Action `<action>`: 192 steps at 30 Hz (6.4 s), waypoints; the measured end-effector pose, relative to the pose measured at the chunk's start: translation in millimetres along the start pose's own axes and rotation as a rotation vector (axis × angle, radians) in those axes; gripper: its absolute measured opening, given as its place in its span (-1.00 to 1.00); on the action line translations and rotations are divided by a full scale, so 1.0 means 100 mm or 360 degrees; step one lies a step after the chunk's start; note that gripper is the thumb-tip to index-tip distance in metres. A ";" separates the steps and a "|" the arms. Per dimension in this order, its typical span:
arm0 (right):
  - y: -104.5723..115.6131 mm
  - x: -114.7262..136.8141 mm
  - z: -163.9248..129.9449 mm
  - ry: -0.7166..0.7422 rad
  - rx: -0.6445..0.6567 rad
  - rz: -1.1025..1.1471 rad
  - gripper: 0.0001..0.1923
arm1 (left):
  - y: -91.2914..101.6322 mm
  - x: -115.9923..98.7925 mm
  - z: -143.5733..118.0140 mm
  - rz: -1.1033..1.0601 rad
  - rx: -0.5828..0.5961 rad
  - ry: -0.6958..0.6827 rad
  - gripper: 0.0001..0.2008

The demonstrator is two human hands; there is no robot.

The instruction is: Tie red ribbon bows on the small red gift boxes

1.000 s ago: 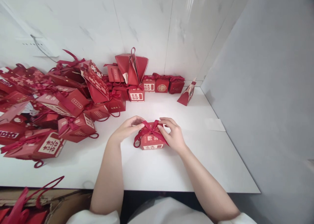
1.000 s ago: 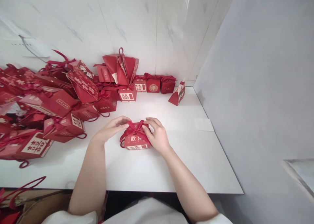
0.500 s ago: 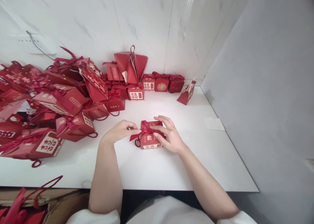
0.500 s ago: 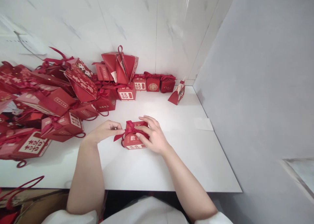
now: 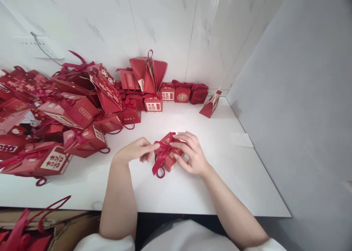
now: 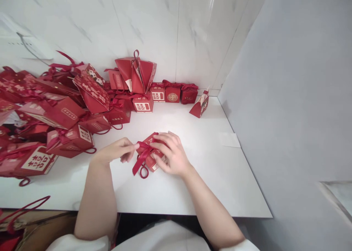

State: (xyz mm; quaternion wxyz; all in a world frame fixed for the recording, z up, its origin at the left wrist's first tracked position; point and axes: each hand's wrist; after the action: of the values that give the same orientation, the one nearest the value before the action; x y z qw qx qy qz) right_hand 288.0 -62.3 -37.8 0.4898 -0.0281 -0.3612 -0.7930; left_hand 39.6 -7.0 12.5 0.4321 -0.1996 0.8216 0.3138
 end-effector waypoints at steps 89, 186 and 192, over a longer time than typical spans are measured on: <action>0.57 -0.52 -0.10 -0.1187 0.1392 0.0931 -0.78 | -0.01 0.35 0.41 -0.0090 0.0067 -0.0499 -0.08; -0.41 -0.52 -0.26 -0.1232 0.0144 0.0609 -0.51 | -0.06 0.51 0.89 -0.2185 -0.0607 -0.0461 -0.30; -0.41 -0.53 -0.25 -0.1232 0.0196 0.0604 -0.57 | -0.11 0.55 0.86 -0.2192 -0.0532 -0.0405 -0.30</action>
State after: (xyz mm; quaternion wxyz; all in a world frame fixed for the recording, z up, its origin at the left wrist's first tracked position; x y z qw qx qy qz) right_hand 290.6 -26.9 -99.5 0.4561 -0.3601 -0.5533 -0.5968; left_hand 66.5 41.3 -74.5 0.5878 -0.6978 0.3935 0.1125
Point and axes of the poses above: each hand's wrist, its own z-axis towards the middle knuckle, its own y-axis out of the back of the hand, x = y × z, and after that the axes turned 1 degree about z, right-handed
